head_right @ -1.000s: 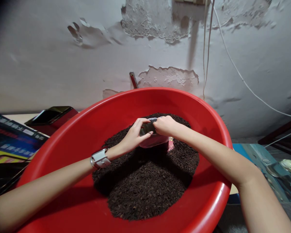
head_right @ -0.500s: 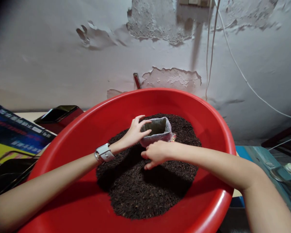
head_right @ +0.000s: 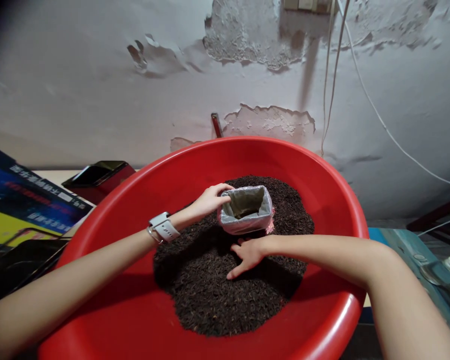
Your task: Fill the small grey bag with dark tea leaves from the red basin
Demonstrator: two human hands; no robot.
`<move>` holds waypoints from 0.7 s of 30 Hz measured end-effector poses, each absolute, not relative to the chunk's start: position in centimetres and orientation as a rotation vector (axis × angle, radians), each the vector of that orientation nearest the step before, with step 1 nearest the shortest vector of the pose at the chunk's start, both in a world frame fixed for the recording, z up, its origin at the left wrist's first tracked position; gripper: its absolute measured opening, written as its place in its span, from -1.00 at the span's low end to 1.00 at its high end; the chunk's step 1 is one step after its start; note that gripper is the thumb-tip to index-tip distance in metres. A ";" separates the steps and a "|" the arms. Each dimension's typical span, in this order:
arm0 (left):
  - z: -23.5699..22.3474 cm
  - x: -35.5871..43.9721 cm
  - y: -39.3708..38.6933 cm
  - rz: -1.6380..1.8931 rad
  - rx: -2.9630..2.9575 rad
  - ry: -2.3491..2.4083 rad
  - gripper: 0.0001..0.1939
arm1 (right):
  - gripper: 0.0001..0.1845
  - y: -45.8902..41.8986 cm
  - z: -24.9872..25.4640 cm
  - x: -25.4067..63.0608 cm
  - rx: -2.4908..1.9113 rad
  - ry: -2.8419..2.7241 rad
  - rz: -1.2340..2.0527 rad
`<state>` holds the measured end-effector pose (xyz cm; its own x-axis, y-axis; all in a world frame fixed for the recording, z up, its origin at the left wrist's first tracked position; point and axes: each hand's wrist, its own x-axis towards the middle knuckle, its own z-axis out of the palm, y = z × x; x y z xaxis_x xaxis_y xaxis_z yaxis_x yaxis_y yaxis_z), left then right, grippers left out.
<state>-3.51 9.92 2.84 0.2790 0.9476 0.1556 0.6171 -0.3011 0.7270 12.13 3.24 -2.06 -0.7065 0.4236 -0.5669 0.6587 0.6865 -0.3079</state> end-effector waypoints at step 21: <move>6.8 -3.5 7.5 0.559 2.709 1.257 -0.64 | -0.44 1.2 -3.9 11.5 0.880 2.623 -0.398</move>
<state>-3.47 7.54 6.82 0.5913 0.7546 0.2846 0.7168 -0.6534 0.2434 11.55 1.22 -3.89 -0.7483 0.5248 -0.4059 0.6216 0.7684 -0.1525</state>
